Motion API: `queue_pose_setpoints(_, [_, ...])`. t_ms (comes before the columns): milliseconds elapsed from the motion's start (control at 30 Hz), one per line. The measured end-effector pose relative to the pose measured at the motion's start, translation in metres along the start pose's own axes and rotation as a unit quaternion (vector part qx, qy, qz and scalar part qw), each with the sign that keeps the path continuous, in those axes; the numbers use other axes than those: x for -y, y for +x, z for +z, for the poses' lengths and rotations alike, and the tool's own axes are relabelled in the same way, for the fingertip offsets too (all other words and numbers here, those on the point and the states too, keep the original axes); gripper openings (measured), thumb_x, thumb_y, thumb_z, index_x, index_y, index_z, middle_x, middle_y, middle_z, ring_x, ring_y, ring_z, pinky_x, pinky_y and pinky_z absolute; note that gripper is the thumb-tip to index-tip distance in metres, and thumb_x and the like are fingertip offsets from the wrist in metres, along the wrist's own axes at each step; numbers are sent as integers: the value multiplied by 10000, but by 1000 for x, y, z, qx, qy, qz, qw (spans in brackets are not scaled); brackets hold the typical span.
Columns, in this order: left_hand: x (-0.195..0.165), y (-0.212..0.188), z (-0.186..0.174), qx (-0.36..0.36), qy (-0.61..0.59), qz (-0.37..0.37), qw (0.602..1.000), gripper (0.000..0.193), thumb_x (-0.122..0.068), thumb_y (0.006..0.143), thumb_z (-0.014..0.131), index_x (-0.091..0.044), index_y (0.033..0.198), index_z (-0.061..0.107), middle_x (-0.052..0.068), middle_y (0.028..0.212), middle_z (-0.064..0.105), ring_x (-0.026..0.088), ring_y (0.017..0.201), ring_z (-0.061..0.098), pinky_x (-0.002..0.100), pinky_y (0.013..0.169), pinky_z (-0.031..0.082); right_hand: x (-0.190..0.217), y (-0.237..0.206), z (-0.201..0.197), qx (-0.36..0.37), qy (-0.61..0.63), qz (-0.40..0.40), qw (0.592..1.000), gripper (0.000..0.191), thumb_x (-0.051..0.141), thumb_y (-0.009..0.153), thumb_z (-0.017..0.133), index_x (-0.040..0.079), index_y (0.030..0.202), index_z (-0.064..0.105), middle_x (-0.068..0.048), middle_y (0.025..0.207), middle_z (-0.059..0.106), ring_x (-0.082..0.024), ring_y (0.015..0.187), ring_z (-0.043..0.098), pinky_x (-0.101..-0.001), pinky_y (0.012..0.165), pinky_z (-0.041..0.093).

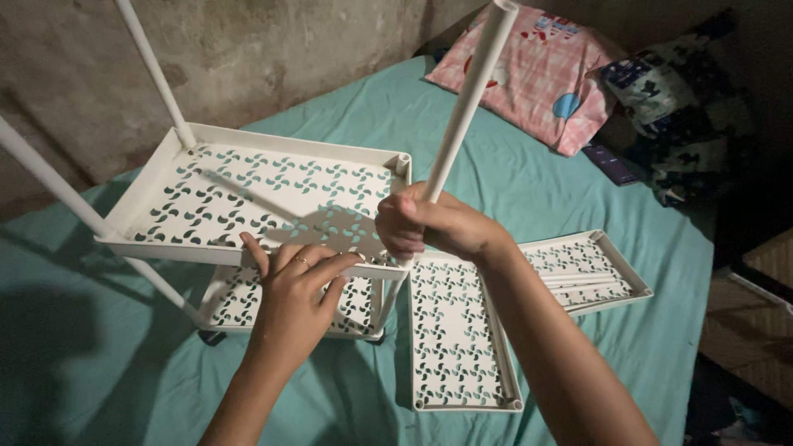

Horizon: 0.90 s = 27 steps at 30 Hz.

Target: The person assembles a white plastic rolling cart by inserting vertical poles into the corner sockets of stacked trays. They align and press each pole into place, then attach a top tray to complete the structure.

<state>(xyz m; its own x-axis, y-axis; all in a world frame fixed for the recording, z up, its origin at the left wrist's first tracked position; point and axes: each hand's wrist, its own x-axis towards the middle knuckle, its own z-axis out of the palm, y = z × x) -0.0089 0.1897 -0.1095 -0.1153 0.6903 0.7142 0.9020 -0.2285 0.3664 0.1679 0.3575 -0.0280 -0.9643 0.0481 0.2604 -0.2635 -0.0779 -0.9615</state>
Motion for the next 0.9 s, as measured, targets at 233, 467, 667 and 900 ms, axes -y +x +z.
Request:
queue_pose_setpoints(233, [-2,-4,-3,-6,-19,-7,1000,244,-132,820,762,-216,1047,792,-40,913,664,207,1046,606,735,1206,-52,-3,3,2,22,142,-62,988,527,428,1091,610,148,723,356,33,609,309,-109,550,315,-289,553,285])
queue_pose_setpoints(467, [-2,4,-5,-12,-16,1,1000,202,-128,837,764,-195,1026,788,-44,934,664,206,1063,604,730,1221,-44,11,12,34,-255,28,-52,965,491,364,1099,575,140,712,372,58,567,291,-88,465,244,-309,456,196])
queue_pose_setpoints(667, [-4,7,0,-11,-14,2,1000,196,-116,810,764,-172,998,776,-42,948,664,217,1080,593,738,1222,-17,15,21,53,-365,-18,-111,924,186,249,1034,530,104,918,544,61,552,319,-64,429,248,-293,407,183])
queue_pose_setpoints(900, [-5,11,4,-8,-23,-1,1000,264,-48,799,743,-193,1014,790,-34,935,654,215,1068,594,757,1213,-47,10,26,59,-481,-110,-125,861,359,323,1068,546,74,810,550,62,529,365,-48,416,289,-283,382,190])
